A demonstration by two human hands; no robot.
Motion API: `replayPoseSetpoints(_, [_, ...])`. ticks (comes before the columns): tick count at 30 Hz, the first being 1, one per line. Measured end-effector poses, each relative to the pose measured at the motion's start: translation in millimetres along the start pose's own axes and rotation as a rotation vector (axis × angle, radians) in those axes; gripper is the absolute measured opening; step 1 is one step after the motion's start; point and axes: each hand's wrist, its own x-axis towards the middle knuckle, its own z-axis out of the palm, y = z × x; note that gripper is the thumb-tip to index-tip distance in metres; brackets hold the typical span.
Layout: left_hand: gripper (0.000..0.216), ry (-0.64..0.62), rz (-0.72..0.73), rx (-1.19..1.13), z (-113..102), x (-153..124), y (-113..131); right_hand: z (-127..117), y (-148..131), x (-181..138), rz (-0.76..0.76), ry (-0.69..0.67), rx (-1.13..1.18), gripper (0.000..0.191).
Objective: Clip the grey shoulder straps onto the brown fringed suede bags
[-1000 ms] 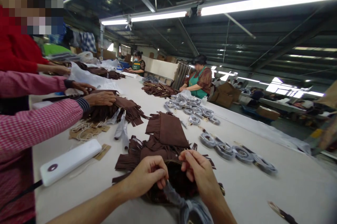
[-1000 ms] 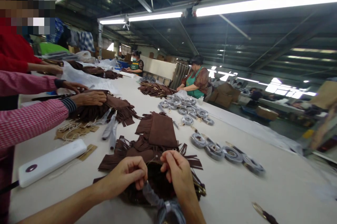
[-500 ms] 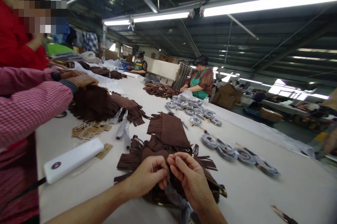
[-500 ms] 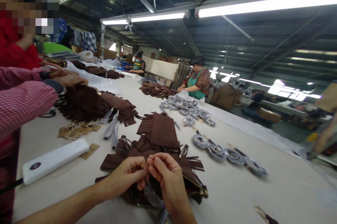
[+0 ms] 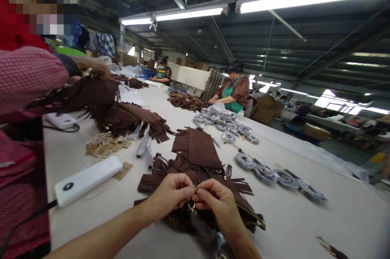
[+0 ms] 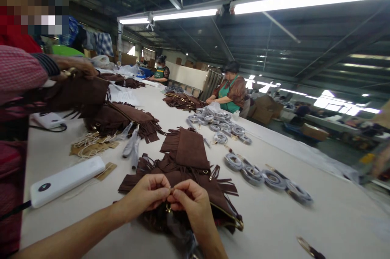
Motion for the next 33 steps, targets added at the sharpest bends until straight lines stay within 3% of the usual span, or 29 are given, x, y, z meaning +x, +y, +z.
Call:
replayPoseSetpoints(10, [0.007,-0.032,0.151,0.294,-1,-9,9,0,-2,-2,-0.106,-0.082,-0.086,0.029])
replayPoseSetpoints(26, [0.008,-0.009,0.124,0.463,-1,-12,15,0,1,-2,-0.068,-0.087,-0.106,0.026])
replayPoseSetpoints(33, [0.01,-0.007,0.176,0.584,0,-14,17,0,-3,-4,-0.104,-0.128,-0.255,0.018])
